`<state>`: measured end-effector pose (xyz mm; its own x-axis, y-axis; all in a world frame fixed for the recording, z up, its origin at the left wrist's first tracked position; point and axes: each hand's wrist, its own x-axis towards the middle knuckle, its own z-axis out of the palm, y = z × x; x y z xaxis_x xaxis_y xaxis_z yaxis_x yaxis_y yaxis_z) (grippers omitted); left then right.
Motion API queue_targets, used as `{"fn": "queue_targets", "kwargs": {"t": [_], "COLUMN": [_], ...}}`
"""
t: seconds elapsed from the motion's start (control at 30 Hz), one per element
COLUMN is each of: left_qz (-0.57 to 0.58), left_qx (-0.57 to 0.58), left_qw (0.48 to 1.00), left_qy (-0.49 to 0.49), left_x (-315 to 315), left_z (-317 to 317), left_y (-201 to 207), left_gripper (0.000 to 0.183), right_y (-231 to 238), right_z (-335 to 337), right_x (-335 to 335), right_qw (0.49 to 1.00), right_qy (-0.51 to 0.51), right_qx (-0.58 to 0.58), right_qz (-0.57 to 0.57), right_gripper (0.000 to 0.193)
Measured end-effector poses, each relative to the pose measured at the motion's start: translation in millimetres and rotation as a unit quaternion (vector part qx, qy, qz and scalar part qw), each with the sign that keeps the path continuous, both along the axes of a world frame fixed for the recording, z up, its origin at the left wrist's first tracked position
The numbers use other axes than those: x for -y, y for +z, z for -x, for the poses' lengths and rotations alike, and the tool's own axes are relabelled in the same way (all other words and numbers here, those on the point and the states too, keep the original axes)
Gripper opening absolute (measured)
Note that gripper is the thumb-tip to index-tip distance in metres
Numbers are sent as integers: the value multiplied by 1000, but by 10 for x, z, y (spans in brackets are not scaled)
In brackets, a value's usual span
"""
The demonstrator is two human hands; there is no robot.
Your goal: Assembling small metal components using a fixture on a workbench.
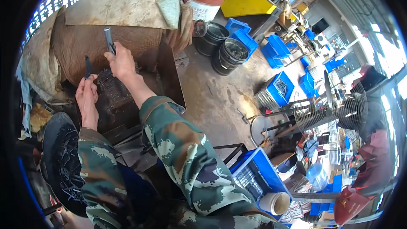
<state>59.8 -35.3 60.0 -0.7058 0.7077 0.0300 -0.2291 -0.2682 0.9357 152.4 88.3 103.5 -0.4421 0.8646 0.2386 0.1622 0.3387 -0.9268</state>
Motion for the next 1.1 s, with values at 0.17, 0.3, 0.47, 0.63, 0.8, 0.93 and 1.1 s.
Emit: {"fn": "queue_targets", "kwargs": {"t": [0.17, 0.3, 0.47, 0.63, 0.8, 0.93, 1.1], "left_qz": [27, 42, 74, 119, 82, 229, 329], "left_qx": [-44, -79, -117, -194, -366, -509, -480], "left_qw": [999, 996, 990, 974, 925, 822, 788], "left_qy": [-5, 5, -3, -7, -62, -108, -200], "left_x": [59, 121, -49, 321, 173, 144, 244], "left_z": [-80, -27, -17, 144, 136, 230, 244], "left_y": [256, 233, 64, 176, -159, -272, -229], "left_gripper": [20, 21, 23, 24, 32, 32, 29], "right_y": [65, 67, 60, 108, -330, -453, -478], "right_z": [-56, -206, -841, -1139, -1531, -1705, -1610], "right_x": [63, 173, 277, 837, 986, 1131, 940], "right_qw": [1000, 997, 981, 950, 887, 858, 853], "right_qy": [-3, 32, 125, 282, 356, 387, 432], "right_qx": [-5, -44, -55, 120, 167, 250, 207], "right_qz": [31, 52, 135, 56, -241, -228, -206], "right_gripper": [29, 23, 19, 18, 31, 34, 38]}}
